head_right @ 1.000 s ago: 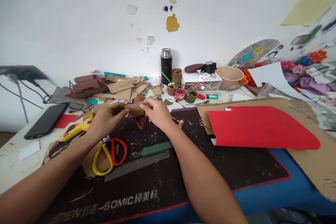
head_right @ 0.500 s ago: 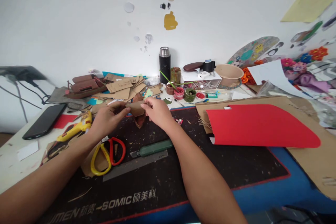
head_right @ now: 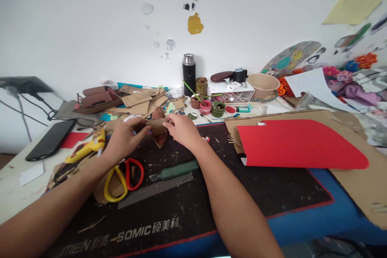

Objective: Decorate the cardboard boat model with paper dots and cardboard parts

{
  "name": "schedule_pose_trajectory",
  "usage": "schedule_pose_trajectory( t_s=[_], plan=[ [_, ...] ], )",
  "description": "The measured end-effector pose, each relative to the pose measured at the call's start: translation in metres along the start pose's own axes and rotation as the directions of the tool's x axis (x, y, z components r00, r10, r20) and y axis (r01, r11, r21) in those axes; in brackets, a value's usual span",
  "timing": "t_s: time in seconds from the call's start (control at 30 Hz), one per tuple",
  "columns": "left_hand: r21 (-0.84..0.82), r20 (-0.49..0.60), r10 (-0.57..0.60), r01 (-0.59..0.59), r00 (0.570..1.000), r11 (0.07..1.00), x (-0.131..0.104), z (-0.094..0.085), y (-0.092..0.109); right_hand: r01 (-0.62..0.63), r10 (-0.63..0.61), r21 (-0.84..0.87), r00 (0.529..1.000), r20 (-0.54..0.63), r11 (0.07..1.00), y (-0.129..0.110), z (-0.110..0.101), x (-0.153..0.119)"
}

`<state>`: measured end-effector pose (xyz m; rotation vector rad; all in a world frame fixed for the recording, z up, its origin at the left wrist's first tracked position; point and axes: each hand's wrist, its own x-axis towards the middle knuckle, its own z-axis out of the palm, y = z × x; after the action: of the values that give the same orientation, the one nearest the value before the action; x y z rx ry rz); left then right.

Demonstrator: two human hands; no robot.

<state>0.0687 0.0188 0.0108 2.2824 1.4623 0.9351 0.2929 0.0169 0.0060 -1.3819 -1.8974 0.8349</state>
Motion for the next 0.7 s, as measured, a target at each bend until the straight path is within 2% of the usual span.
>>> schedule_pose_trajectory(
  t_s=[0.4,0.7],
  plan=[
    [0.015,0.031,0.025,-0.025,0.999,1.000,0.0000,0.0024,-0.0049,0.022,-0.022,-0.037,1.000,-0.003,0.999,-0.0023,-0.0002,-0.0013],
    [0.035,0.038,0.021,-0.022,0.999,0.999,-0.0015,0.0040,-0.0052,0.003,-0.003,0.002,1.000,0.021,1.000,0.0033,0.0012,0.0001]
  ],
)
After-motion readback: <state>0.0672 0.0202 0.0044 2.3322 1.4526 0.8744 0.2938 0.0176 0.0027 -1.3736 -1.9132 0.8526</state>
